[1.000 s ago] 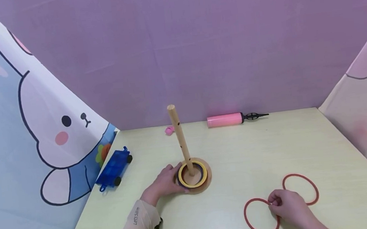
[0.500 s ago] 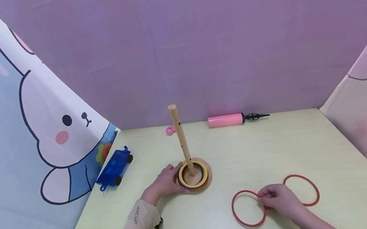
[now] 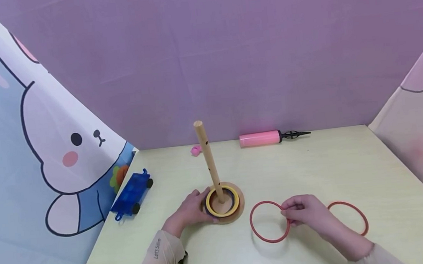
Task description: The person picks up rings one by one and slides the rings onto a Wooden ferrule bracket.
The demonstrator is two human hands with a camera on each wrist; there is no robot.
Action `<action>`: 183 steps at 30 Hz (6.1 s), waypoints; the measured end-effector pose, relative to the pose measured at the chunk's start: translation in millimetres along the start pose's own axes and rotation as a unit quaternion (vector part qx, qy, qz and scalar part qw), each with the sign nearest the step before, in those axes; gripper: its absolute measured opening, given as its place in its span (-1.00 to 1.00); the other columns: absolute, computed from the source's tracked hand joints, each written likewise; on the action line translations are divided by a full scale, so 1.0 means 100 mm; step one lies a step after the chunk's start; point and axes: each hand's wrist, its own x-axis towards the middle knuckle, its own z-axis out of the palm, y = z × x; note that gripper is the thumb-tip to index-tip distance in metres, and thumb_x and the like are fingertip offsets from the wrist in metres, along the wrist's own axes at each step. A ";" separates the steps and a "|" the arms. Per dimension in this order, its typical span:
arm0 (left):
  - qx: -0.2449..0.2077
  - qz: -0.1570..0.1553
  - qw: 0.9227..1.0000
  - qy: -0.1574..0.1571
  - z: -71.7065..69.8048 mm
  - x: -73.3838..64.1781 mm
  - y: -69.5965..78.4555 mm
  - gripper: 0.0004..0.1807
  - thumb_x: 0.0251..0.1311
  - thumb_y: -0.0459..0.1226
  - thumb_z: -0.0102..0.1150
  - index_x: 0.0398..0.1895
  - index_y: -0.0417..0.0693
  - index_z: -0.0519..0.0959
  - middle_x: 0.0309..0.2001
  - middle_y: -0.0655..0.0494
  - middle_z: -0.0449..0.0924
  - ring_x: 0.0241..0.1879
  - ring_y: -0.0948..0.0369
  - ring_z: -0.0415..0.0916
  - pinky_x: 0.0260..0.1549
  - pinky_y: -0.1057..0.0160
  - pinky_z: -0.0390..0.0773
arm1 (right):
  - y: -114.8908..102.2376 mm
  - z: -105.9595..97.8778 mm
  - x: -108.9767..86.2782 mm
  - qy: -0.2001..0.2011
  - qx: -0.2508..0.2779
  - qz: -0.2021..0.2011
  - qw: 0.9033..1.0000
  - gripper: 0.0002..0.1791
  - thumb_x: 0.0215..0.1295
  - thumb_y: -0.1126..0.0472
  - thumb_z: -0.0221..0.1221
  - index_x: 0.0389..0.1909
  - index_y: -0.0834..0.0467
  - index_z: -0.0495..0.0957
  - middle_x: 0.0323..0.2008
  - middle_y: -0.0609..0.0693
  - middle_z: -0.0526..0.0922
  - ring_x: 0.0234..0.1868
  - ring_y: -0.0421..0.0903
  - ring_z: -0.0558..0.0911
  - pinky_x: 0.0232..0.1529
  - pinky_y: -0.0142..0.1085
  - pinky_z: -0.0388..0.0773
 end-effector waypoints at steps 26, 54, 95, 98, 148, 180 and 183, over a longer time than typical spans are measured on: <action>-0.002 -0.007 1.000 -0.009 0.00 0.02 -0.02 0.24 -0.28 0.22 0.53 0.53 0.13 0.12 -0.16 0.11 0.29 -0.20 0.16 0.26 -0.21 0.16 0.37 | -0.54 0.61 0.31 -0.049 0.066 -0.024 0.996 -0.69 0.24 0.35 0.26 -0.13 0.54 0.51 -0.44 0.03 0.63 -0.47 -0.14 0.62 -0.34 -0.27 0.63; -0.025 -0.014 1.000 -0.005 -0.01 -0.01 0.00 0.26 -0.32 0.22 0.55 0.53 0.20 0.11 -0.15 0.11 0.31 -0.16 0.14 0.32 -0.02 0.05 0.38 | -1.53 0.77 0.46 -0.051 0.119 -0.092 0.987 -0.76 0.28 0.40 0.21 -0.09 0.47 0.51 -0.40 0.01 0.64 -0.45 -0.16 0.63 -0.30 -0.28 0.62; -0.008 -0.024 1.000 -0.014 -0.01 -0.01 0.02 0.24 -0.28 0.21 0.53 0.54 0.25 0.08 -0.15 0.14 0.32 -0.15 0.18 0.30 -0.05 0.09 0.41 | -1.58 0.80 0.72 0.065 0.212 -0.071 0.972 -0.77 0.30 0.37 0.22 -0.08 0.41 0.53 -0.35 0.05 0.60 -0.42 -0.15 0.61 -0.21 -0.28 0.62; -0.008 -0.019 1.000 -0.012 -0.01 -0.02 0.02 0.24 -0.27 0.21 0.53 0.54 0.26 0.07 -0.15 0.13 0.32 -0.14 0.17 0.31 -0.06 0.08 0.41 | -1.41 0.81 0.76 0.066 0.203 -0.056 0.975 -0.75 0.31 0.37 0.21 -0.07 0.42 0.52 -0.35 0.04 0.60 -0.41 -0.15 0.62 -0.22 -0.29 0.62; -0.004 -0.001 1.000 -0.001 -0.01 0.00 0.03 0.24 -0.26 0.15 0.56 0.54 0.08 0.09 -0.19 0.08 0.32 -0.24 0.16 0.28 -0.18 0.12 0.38 | -0.10 0.44 0.54 0.099 0.101 0.001 0.990 -0.69 0.29 0.45 0.17 -0.02 0.57 0.46 -0.34 0.08 0.64 -0.35 0.00 0.67 -0.29 -0.26 0.63; -0.004 0.000 1.000 0.007 0.01 -0.01 0.00 0.24 -0.28 0.16 0.56 0.53 0.12 0.11 -0.20 0.11 0.32 -0.23 0.17 0.27 -0.17 0.11 0.39 | 0.33 -0.81 -0.34 0.215 -0.031 0.022 0.976 -0.55 0.33 0.25 0.23 0.03 0.56 0.46 -0.34 -0.06 0.69 -0.38 -0.12 0.68 -0.31 -0.28 0.63; -0.006 0.000 1.000 0.005 0.00 -0.02 0.02 0.24 -0.28 0.16 0.56 0.53 0.10 0.11 -0.20 0.10 0.32 -0.23 0.17 0.27 -0.16 0.10 0.39 | 0.40 -0.88 -0.42 0.226 -0.050 0.026 0.973 -0.52 0.34 0.22 0.23 0.04 0.57 0.45 -0.33 -0.07 0.70 -0.38 -0.13 0.68 -0.32 -0.28 0.63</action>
